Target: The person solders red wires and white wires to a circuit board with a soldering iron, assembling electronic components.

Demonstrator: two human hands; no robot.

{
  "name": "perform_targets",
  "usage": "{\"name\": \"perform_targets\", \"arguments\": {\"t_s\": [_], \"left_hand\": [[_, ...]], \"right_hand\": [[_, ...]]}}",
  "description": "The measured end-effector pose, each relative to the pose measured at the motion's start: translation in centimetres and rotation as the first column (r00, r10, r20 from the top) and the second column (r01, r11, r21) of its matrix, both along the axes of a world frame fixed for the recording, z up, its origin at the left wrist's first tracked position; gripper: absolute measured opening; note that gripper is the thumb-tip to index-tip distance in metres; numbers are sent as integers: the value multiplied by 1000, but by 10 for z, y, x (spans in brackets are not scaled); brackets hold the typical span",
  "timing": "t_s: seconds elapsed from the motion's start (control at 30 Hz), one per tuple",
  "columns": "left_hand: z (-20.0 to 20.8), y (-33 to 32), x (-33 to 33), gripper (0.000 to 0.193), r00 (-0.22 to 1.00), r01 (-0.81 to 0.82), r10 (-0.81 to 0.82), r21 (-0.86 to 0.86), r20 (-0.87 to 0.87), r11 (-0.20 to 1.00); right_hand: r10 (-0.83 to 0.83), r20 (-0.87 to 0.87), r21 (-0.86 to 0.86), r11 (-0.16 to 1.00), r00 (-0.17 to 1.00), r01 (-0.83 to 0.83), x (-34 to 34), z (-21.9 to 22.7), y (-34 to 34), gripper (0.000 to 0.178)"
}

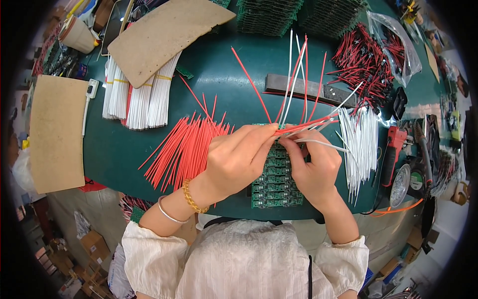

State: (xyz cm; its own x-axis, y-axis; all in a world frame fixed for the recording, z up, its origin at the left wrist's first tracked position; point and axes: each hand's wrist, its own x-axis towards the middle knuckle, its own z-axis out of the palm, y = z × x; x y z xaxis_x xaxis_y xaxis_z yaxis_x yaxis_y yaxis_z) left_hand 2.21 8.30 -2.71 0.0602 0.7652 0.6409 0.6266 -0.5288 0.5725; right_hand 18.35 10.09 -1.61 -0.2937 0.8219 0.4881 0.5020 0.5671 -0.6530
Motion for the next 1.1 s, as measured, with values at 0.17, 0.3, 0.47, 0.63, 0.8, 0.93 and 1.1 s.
{"name": "perform_targets", "arguments": {"t_s": [0.17,0.3,0.47,0.63,0.8,0.93,1.1], "left_hand": [[0,1,0,22,1000,-4,4,19,-23,1000],[6,-2,3,19,1000,-26,25,-49,-18,998],[5,-4,2,14,999,-5,9,-99,44,995],[18,-7,-3,6,991,-15,44,-233,122,972],[34,-10,-26,12,903,181,108,-596,416,783],[45,-11,-19,14,746,360,207,-645,633,675],[38,1,15,16,845,284,47,-521,533,805]], "right_hand": [[-42,23,-124,991,999,44,3,3,-2,13],[-49,-6,-153,987,999,48,2,3,-2,12],[-52,-57,-211,977,997,39,1,6,-2,14],[-64,-6,-174,983,998,62,2,4,0,13],[-108,-51,-248,964,993,92,9,12,0,9],[-166,-141,-266,956,976,124,35,32,0,6],[-185,-135,-241,959,973,149,51,22,-2,11]]}}
